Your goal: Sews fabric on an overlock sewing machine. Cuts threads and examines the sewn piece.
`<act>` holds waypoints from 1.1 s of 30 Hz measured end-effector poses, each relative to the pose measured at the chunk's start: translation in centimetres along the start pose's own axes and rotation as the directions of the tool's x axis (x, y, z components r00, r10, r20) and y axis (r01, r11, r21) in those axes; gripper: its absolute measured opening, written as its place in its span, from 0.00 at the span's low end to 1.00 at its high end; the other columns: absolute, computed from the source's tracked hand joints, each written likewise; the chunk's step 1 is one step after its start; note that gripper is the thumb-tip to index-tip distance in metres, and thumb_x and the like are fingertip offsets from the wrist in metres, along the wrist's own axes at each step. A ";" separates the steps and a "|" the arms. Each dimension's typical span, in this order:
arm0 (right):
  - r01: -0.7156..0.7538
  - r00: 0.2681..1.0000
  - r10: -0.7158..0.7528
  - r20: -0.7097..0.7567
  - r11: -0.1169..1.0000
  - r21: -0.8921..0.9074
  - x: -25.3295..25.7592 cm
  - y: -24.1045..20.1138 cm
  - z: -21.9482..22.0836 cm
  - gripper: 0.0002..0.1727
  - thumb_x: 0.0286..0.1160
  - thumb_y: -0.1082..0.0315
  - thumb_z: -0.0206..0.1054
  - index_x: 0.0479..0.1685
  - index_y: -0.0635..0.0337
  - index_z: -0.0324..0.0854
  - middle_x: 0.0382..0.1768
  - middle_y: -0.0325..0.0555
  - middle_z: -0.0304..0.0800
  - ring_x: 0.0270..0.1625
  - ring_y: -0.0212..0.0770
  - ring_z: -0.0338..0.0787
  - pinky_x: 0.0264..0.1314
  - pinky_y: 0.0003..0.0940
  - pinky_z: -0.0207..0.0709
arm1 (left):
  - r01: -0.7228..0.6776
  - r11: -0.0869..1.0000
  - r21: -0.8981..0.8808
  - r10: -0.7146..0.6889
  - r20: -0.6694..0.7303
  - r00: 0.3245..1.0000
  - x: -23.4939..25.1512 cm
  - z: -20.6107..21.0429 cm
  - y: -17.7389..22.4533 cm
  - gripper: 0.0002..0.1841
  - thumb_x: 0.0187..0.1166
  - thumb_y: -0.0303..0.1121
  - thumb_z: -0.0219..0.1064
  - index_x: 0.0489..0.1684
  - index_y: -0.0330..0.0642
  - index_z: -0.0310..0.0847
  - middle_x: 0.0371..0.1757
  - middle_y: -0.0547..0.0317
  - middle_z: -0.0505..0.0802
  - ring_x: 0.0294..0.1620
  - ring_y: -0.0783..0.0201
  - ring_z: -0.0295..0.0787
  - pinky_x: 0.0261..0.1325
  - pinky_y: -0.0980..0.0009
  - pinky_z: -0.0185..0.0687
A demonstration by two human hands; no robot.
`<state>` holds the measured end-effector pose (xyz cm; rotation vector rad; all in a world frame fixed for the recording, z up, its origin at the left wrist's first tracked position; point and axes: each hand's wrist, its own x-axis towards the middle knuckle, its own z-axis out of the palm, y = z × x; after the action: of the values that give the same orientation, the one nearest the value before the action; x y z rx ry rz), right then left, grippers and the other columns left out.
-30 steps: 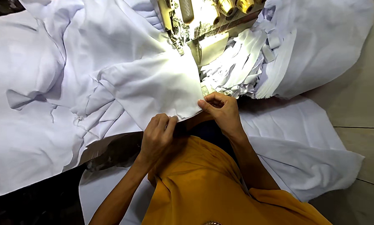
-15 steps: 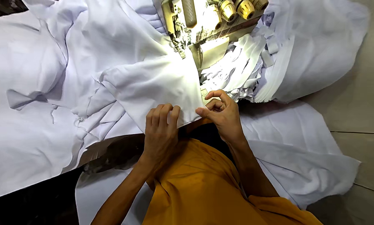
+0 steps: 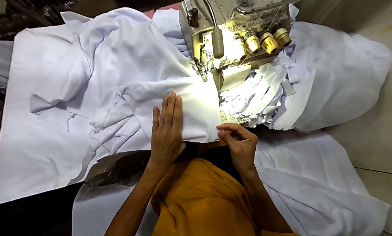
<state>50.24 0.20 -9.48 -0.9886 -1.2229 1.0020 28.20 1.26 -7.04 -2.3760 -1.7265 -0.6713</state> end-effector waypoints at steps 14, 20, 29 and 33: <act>0.146 0.987 -0.161 -0.011 0.920 -0.363 8.3 -0.5 3.2 0.12 0.83 0.68 0.67 0.57 0.55 0.92 0.40 0.37 0.95 0.36 0.28 0.92 0.41 0.26 0.88 | 0.017 0.967 -0.255 0.044 0.229 0.972 6.2 -0.8 -7.3 0.72 0.55 0.63 0.74 0.96 0.34 0.26 0.97 0.39 0.38 0.97 0.39 0.24 0.91 0.31 0.25; 0.169 0.977 -0.207 -0.044 0.888 -0.428 7.2 0.4 3.3 0.16 0.85 0.69 0.62 0.65 0.55 0.88 0.44 0.39 0.93 0.39 0.28 0.90 0.42 0.26 0.87 | 0.313 0.877 -0.364 -0.159 0.396 0.904 9.2 -6.7 -8.7 0.48 0.78 0.61 0.64 0.95 0.43 0.50 0.91 0.47 0.66 0.90 0.50 0.63 0.87 0.44 0.61; 0.141 0.985 -0.173 -0.028 0.878 -0.458 5.1 2.3 1.8 0.15 0.84 0.69 0.63 0.63 0.63 0.85 0.40 0.41 0.91 0.39 0.28 0.88 0.44 0.23 0.85 | 0.091 0.996 0.021 -0.091 -0.011 0.996 17.6 -3.2 -11.1 0.24 0.81 0.44 0.65 0.77 0.52 0.75 0.58 0.36 0.87 0.56 0.31 0.86 0.47 0.35 0.79; 0.238 0.970 -0.215 0.116 0.727 -0.644 4.2 1.7 0.7 0.13 0.83 0.61 0.66 0.51 0.58 0.92 0.43 0.42 0.92 0.46 0.35 0.87 0.50 0.28 0.81 | 0.201 0.979 0.042 -0.195 -0.124 0.973 16.9 -6.7 -14.4 0.23 0.88 0.40 0.55 0.82 0.53 0.71 0.63 0.35 0.88 0.58 0.31 0.88 0.51 0.31 0.79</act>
<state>49.78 4.73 -10.01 -1.3163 -1.7361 0.3751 17.16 18.48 3.93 -2.1003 -1.9198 -0.7665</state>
